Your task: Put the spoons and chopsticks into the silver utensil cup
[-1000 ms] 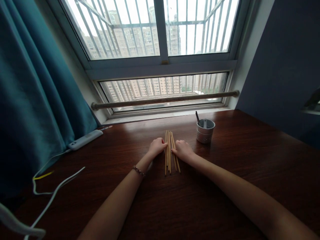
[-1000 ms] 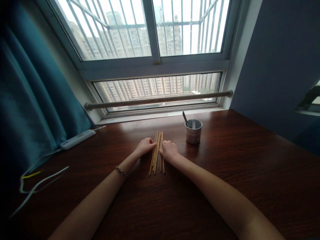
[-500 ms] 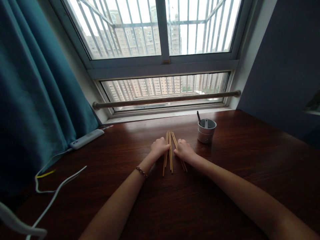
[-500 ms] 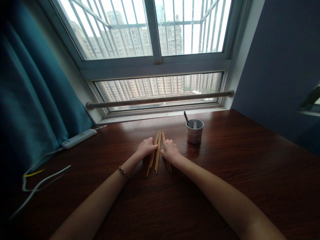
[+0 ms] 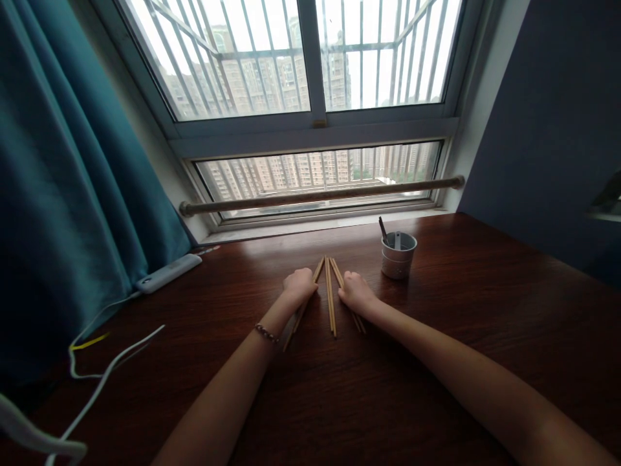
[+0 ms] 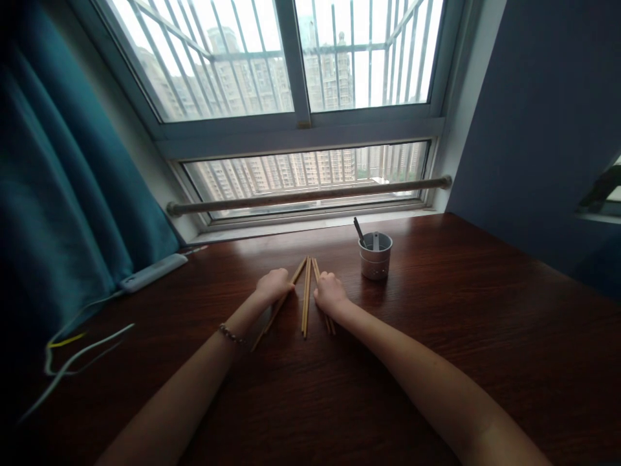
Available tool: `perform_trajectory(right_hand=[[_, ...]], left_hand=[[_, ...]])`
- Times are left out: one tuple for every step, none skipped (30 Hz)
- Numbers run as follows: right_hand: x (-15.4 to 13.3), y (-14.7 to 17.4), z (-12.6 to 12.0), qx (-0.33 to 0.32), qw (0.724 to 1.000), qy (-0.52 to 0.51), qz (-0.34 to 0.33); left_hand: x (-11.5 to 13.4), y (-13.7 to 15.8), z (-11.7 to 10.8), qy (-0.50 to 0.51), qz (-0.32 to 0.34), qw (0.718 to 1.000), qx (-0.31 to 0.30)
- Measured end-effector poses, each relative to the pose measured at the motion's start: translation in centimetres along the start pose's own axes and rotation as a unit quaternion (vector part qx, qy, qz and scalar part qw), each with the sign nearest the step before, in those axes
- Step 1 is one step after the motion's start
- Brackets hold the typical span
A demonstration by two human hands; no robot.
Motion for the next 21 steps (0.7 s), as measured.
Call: perform_trajectory(right_hand=[[0.0, 0.0, 0.0, 0.003, 1.0, 0.0, -0.002], [0.0, 0.0, 0.0, 0.007, 1.0, 0.0, -0.004], [0.0, 0.0, 0.0, 0.011, 1.0, 0.001, -0.006], [0.0, 0.0, 0.0, 0.013, 1.0, 0.0, -0.008], [0.0, 0.0, 0.0, 0.014, 1.0, 0.0, -0.009], [0.0, 0.0, 0.0, 0.016, 1.0, -0.001, -0.01], [0.0, 0.1, 0.0, 0.017, 1.0, -0.001, -0.013], [0.0, 0.1, -0.1, 0.019, 1.0, -0.002, -0.015], [0.0, 0.1, -0.1, 0.02, 1.0, -0.004, -0.017], [0.0, 0.1, -0.2, 0.021, 1.0, -0.005, -0.018], [0.0, 0.1, -0.2, 0.022, 1.0, -0.007, -0.02], [0.0, 0.1, -0.3, 0.022, 1.0, -0.008, -0.021], [0.0, 0.1, -0.3, 0.022, 0.999, -0.01, -0.022], [0.0, 0.2, -0.3, 0.022, 0.999, -0.011, -0.022], [0.0, 0.2, -0.3, 0.022, 0.999, -0.013, -0.023], [0.0, 0.1, -0.3, 0.023, 0.999, -0.014, -0.023], [0.0, 0.1, -0.3, 0.023, 0.999, -0.016, -0.023], [0.1, 0.1, -0.3, 0.023, 0.999, -0.017, -0.022], [0.1, 0.1, -0.2, 0.023, 0.999, -0.019, -0.022], [0.1, 0.1, -0.2, 0.024, 0.999, -0.021, -0.022], [0.1, 0.0, -0.1, 0.024, 0.999, -0.023, -0.022]], left_hand=[[-0.2, 0.1, -0.2, -0.005, 0.003, 1.0, -0.009], [-0.3, 0.2, -0.3, -0.009, 0.008, 1.0, -0.018], [-0.5, 0.3, -0.4, -0.013, 0.014, 0.999, -0.025], [-0.6, 0.4, -0.5, -0.016, 0.021, 0.999, -0.031], [-0.7, 0.5, -0.6, -0.018, 0.027, 0.999, -0.035], [-0.8, 0.6, -0.7, -0.02, 0.032, 0.999, -0.037], [-0.9, 0.8, -0.8, -0.02, 0.036, 0.998, -0.039], [-1.0, 0.9, -0.9, -0.019, 0.039, 0.998, -0.04], [-1.1, 1.1, -1.1, -0.017, 0.042, 0.998, -0.041], [-1.1, 1.3, -1.3, -0.014, 0.044, 0.998, -0.043], [-1.2, 1.5, -1.5, -0.01, 0.047, 0.998, -0.044], [-1.2, 1.7, -1.8, -0.005, 0.05, 0.998, -0.044], [-1.3, 2.0, -2.1, 0.002, 0.053, 0.998, -0.044], [-1.4, 2.3, -2.5, 0.011, 0.056, 0.998, -0.04], [-1.5, 2.6, -3.0, 0.022, 0.059, 0.997, -0.033], [-1.6, 2.9, -3.5, 0.034, 0.062, 0.997, -0.027], [-1.7, 3.3, -4.1, 0.048, 0.068, 0.996, -0.021], [-1.7, 3.7, -4.8, 0.064, 0.078, 0.995, -0.016], [-1.6, 4.2, -5.6, 0.081, 0.09, 0.993, -0.014], [-1.4, 4.7, -6.4, 0.096, 0.106, 0.99, -0.012], [-1.1, 5.4, -7.3, 0.122, 0.127, 0.984, -0.002]])
Point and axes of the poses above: each hand's wrist, its own y-axis away from the middle knuckle, its own z-axis out of the palm, x = y × z, the point moved 2 cm from there along -y, towards the middle knuckle, and after that the axes turned 8 degrees about -x, right-handed, at the moved point
